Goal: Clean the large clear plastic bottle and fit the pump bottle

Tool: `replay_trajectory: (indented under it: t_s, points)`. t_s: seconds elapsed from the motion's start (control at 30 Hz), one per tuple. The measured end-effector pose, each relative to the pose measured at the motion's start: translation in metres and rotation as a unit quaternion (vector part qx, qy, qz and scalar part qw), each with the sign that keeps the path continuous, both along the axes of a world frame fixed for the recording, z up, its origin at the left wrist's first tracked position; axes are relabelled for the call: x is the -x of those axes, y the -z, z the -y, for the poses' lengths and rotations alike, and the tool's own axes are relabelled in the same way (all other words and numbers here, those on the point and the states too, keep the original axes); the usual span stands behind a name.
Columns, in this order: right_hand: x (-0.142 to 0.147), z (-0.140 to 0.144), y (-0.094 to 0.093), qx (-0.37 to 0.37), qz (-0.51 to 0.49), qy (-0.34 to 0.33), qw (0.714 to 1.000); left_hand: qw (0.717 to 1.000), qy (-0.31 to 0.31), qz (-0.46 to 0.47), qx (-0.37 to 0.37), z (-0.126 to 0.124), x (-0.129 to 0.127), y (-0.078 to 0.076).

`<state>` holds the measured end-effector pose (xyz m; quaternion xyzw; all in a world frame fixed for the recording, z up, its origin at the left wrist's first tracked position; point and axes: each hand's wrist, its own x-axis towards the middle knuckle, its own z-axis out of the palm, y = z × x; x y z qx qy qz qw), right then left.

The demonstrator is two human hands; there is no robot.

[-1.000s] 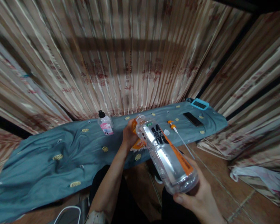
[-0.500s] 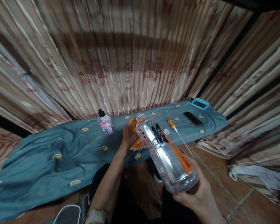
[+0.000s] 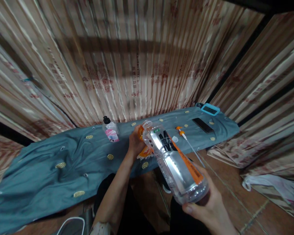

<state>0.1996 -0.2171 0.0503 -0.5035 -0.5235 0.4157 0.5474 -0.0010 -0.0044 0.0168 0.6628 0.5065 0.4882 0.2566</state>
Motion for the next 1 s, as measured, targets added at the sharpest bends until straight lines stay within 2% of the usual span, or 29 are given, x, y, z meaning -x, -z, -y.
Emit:
replay_trajectory:
  t_s: [0.1,0.3,0.5,0.7,0.87,1.0]
  points:
    - [0.002,-0.001,-0.001,0.003,-0.003,0.002,1.000,1.000,-0.004,-0.007,0.009,0.000,0.000,0.000]
    - [0.015,-0.006,-0.012,-0.025,-0.028,0.059,0.998,1.000,-0.007,-0.011,0.021,0.001,0.001,-0.003]
    - [0.017,-0.007,-0.015,-0.047,-0.016,0.073,0.996,1.000,-0.005,-0.022,0.014,0.002,0.001,-0.005]
    - [0.018,-0.007,-0.018,-0.042,-0.014,0.062,0.997,1.000,-0.009,-0.027,0.008,0.001,0.000,-0.003]
    - [0.015,-0.005,-0.013,-0.029,-0.004,0.068,0.997,0.999,-0.011,-0.027,0.017,0.001,0.000,-0.003]
    - [0.006,-0.002,-0.007,-0.007,0.013,0.020,1.000,1.000,-0.010,-0.018,0.015,0.002,0.001,-0.003]
